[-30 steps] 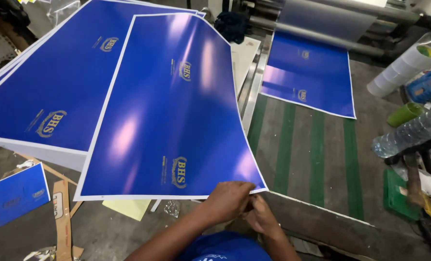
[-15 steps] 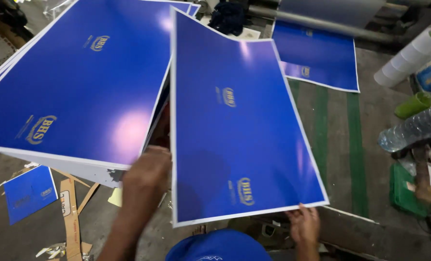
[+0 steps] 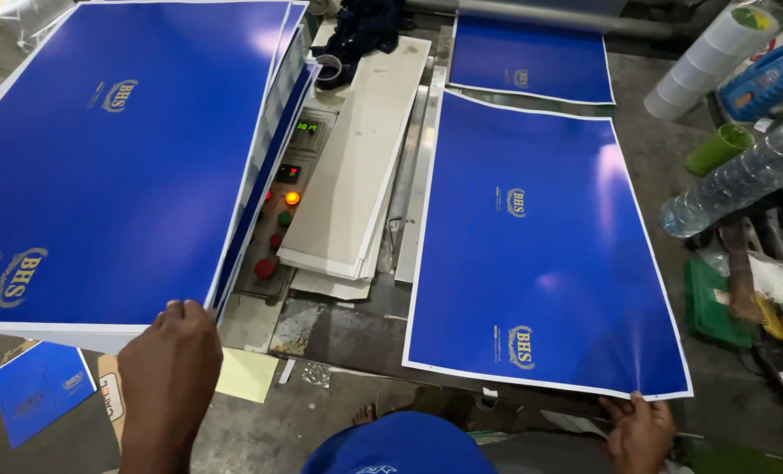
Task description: The person places large printed blue sheets one by one from a stack onto the feeding platform of a machine.
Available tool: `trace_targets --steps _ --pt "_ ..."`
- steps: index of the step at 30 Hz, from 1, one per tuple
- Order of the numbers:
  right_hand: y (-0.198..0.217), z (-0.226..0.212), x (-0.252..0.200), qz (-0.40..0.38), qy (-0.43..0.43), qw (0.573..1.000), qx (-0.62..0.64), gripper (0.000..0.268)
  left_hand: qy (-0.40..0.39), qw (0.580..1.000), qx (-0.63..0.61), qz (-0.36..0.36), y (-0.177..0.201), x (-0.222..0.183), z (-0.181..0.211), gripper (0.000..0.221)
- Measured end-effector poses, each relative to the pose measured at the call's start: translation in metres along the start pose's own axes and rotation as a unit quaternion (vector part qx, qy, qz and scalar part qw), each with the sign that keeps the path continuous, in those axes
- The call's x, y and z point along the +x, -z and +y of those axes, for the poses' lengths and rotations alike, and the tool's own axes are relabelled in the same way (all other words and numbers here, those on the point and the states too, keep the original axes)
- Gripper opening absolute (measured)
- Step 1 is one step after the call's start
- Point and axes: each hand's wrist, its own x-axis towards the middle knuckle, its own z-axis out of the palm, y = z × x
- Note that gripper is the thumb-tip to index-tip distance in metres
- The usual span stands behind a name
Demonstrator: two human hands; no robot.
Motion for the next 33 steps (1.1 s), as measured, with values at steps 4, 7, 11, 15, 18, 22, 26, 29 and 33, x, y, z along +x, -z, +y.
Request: trace_targets --steps 4,7,11,15,18,22,26,29,33 --pt "-0.013 -0.003 0.006 0.029 -0.006 0.998 -0.052 0.023 0.009 1.0 0.016 0.007 0.003 0.001 -0.011 0.026" --pt "-0.035 -0.007 0.016 0.027 0.0 0.999 -0.027 0.027 0.018 0.998 0.04 0.05 0.006 0.003 -0.018 0.029" --pt "-0.076 -0.021 0.04 0.065 -0.016 0.996 -0.063 0.031 0.06 0.989 0.029 0.13 0.004 0.003 -0.023 0.041" --pt "-0.101 -0.008 0.095 -0.039 0.003 0.999 -0.036 0.03 0.088 0.982 0.03 0.162 0.002 0.008 -0.026 0.046" --pt "-0.136 -0.008 0.146 -0.049 -0.023 0.998 -0.026 0.031 0.093 0.981 0.039 0.164 -0.007 0.008 -0.04 0.051" --pt "-0.159 0.006 0.205 -0.113 -0.01 0.994 0.005 0.029 0.096 0.983 0.062 0.143 0.01 0.018 -0.045 0.036" --pt "-0.165 0.007 0.204 -0.14 -0.051 0.988 0.034 0.042 0.096 0.981 0.07 0.151 -0.005 0.017 -0.078 0.022" --pt "-0.163 0.012 0.16 -0.108 -0.07 0.992 0.009 0.054 0.088 0.971 0.062 0.212 -0.019 0.016 -0.09 0.026" --pt "-0.169 0.035 0.087 -0.122 -0.113 0.986 -0.005 0.055 -0.107 0.95 -0.165 0.242 0.017 0.034 -0.01 0.015"
